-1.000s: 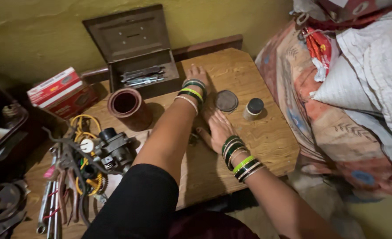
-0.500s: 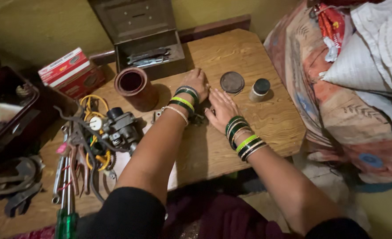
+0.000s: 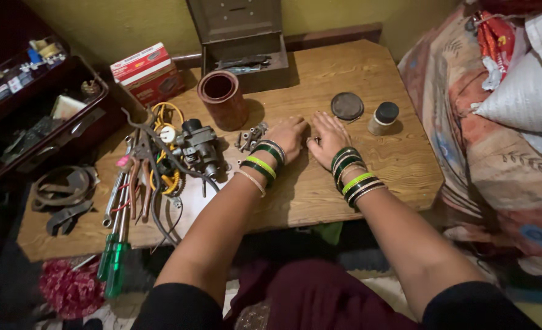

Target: The person opens a cylindrical metal container, pours bolts, nuts, and washers onto the table, sorts through the fasteners, and handles a small bottle by hand.

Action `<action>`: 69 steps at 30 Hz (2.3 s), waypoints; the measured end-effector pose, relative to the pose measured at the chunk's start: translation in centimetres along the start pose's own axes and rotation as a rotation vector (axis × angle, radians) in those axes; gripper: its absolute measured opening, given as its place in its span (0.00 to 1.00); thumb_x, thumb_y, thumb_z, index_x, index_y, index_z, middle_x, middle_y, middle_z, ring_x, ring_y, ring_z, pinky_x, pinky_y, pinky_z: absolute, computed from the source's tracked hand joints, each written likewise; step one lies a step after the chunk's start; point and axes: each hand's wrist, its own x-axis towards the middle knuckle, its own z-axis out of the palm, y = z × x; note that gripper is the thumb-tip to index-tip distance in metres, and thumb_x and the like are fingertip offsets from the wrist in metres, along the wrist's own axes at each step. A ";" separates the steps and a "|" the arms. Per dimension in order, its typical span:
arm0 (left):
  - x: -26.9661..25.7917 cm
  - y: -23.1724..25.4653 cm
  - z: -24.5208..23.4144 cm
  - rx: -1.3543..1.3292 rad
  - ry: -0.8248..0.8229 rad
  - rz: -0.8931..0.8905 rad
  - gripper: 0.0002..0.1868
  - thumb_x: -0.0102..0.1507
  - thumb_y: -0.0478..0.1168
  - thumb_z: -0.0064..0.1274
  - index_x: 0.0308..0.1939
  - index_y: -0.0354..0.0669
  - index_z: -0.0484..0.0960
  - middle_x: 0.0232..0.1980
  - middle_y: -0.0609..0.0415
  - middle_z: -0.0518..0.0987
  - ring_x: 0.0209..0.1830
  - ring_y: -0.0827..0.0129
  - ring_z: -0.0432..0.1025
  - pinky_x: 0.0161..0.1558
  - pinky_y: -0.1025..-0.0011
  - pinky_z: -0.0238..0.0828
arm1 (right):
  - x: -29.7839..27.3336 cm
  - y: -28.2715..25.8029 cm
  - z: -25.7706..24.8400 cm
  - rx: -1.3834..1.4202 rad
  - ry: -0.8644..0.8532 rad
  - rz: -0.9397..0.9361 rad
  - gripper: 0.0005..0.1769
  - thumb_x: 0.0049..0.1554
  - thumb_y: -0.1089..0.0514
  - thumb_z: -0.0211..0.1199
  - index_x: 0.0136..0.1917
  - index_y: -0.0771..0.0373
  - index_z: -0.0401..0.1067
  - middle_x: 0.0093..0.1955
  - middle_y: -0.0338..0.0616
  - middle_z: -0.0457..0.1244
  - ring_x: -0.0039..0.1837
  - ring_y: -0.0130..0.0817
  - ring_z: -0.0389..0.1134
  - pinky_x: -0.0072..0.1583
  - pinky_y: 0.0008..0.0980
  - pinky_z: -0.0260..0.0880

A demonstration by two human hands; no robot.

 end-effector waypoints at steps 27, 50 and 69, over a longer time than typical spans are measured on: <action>-7.3 0.9 -1.4 0.212 0.126 -0.385 0.37 0.67 0.59 0.39 0.78 0.51 0.54 0.82 0.46 0.49 0.82 0.44 0.40 0.77 0.48 0.32 | -0.7 -4.8 -3.1 -0.186 -0.178 -0.192 0.36 0.63 0.41 0.50 0.81 0.52 0.52 0.84 0.54 0.42 0.84 0.48 0.38 0.78 0.53 0.30; -9.8 1.7 -3.0 0.225 0.125 -0.367 0.45 0.66 0.68 0.37 0.79 0.46 0.51 0.82 0.44 0.49 0.83 0.53 0.41 0.76 0.45 0.30 | -1.3 -5.8 -3.9 -0.187 -0.140 -0.310 0.38 0.60 0.40 0.53 0.78 0.60 0.57 0.81 0.56 0.48 0.82 0.50 0.45 0.78 0.54 0.41; -8.5 2.9 -0.3 0.226 0.153 -0.267 0.41 0.69 0.67 0.32 0.79 0.48 0.52 0.82 0.41 0.49 0.83 0.50 0.40 0.77 0.47 0.31 | -1.5 -4.6 -2.6 -0.209 -0.126 -0.192 0.40 0.57 0.43 0.56 0.77 0.62 0.57 0.81 0.57 0.49 0.82 0.53 0.47 0.77 0.51 0.44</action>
